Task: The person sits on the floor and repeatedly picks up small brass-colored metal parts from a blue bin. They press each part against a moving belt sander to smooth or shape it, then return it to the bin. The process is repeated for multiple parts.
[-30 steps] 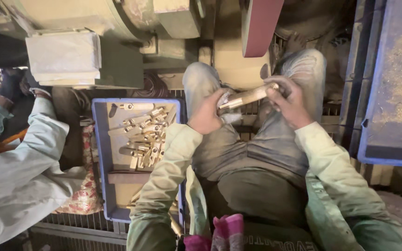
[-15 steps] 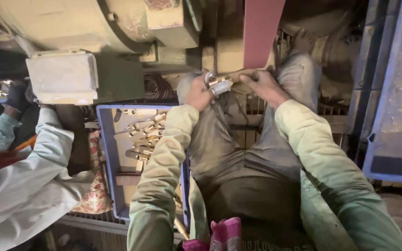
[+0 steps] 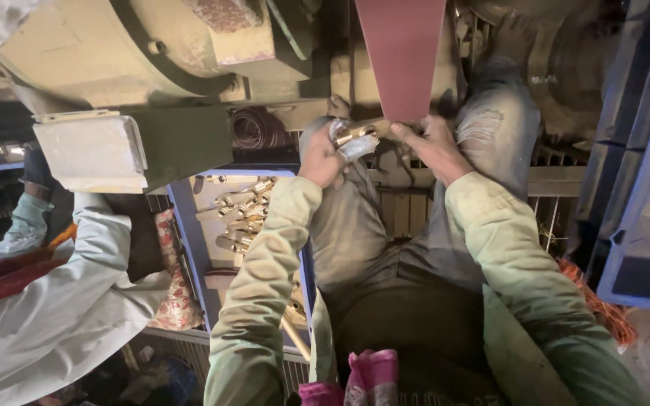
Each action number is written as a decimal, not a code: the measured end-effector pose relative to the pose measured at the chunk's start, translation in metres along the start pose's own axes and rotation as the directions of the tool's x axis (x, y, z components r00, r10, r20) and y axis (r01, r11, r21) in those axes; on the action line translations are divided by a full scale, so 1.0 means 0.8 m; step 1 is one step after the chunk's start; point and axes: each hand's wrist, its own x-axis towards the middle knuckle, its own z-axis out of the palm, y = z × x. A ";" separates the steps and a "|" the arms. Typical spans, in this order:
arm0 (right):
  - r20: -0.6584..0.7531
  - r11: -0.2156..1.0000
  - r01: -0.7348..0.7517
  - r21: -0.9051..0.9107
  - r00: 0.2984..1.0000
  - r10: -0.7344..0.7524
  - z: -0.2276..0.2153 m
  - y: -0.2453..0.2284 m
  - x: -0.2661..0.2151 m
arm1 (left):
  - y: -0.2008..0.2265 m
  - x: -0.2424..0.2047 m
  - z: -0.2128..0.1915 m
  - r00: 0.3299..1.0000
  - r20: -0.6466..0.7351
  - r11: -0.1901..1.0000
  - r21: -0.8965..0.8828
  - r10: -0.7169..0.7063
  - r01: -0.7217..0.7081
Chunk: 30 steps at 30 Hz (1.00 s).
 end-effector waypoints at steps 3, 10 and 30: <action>-0.027 1.000 -0.025 -0.014 0.999 0.025 -0.001 0.001 -0.004 | -0.005 0.001 0.000 0.999 0.026 1.000 -0.005 -0.019 0.019; -0.078 1.000 -0.001 -0.016 0.997 0.000 -0.014 -0.019 -0.018 | -0.007 0.015 0.018 0.996 0.050 0.998 0.006 0.070 -0.070; 0.072 0.958 0.221 -0.180 0.975 -0.211 0.008 0.001 -0.007 | -0.050 0.003 -0.009 0.959 -0.107 0.953 0.184 0.264 -0.242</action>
